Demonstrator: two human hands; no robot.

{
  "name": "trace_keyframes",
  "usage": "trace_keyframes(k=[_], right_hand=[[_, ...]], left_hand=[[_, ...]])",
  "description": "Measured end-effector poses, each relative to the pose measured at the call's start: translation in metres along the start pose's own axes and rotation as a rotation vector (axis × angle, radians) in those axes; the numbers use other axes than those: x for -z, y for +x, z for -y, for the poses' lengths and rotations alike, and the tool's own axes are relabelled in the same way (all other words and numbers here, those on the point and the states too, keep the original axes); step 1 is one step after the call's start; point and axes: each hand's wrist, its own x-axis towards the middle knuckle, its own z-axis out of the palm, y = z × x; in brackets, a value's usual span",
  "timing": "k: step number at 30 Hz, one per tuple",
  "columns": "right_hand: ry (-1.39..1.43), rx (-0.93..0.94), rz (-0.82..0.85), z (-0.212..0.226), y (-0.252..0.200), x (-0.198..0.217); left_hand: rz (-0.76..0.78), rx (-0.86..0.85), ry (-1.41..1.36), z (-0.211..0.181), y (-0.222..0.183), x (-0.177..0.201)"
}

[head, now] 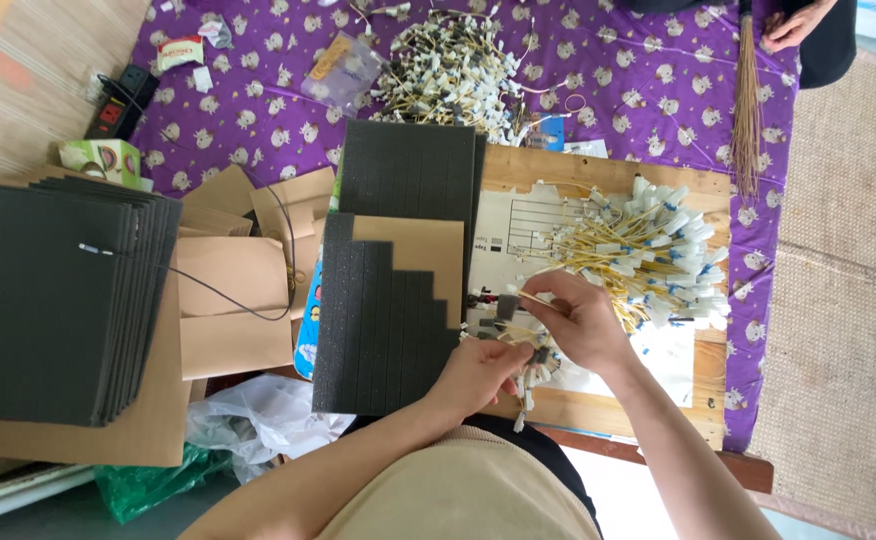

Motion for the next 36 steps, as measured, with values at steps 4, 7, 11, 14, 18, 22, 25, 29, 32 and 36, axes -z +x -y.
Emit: trace_keyframes(k=[4, 7, 11, 14, 18, 22, 25, 29, 32, 36], right_hand=[[0.028, -0.145, -0.061, -0.014, -0.008, 0.005], [-0.05, -0.008, -0.06, -0.008, -0.004, 0.012], [0.084, -0.067, -0.05, 0.025, -0.005, 0.017], [0.112, -0.103, -0.047, 0.04, -0.007, 0.017], [0.31, -0.162, 0.01, 0.042, -0.011, 0.016], [0.245, -0.068, -0.006, 0.051, -0.011, 0.018], [0.34, -0.048, 0.005, 0.052, -0.01, 0.018], [0.389, -0.111, 0.038, 0.049, -0.01, 0.017], [0.452, -0.187, 0.034, 0.044, -0.011, 0.012], [0.484, -0.22, 0.025, 0.053, -0.011, 0.013]], left_hand=[[-0.035, -0.258, 0.086, -0.036, -0.023, 0.02], [-0.035, -0.431, 0.273, -0.083, -0.05, 0.035], [-0.014, -0.267, 0.135, -0.091, -0.044, 0.038], [0.009, -0.217, -0.025, -0.074, -0.024, 0.036], [0.018, -0.004, -0.382, -0.091, -0.023, 0.039], [0.076, 0.148, -0.398, -0.117, -0.033, 0.046], [0.112, 0.21, -0.494, -0.122, -0.031, 0.05], [0.08, 0.183, -0.593, -0.139, -0.041, 0.053], [0.065, 0.188, -0.547, -0.147, -0.047, 0.057], [0.106, 0.105, -0.454, -0.149, -0.049, 0.063]])
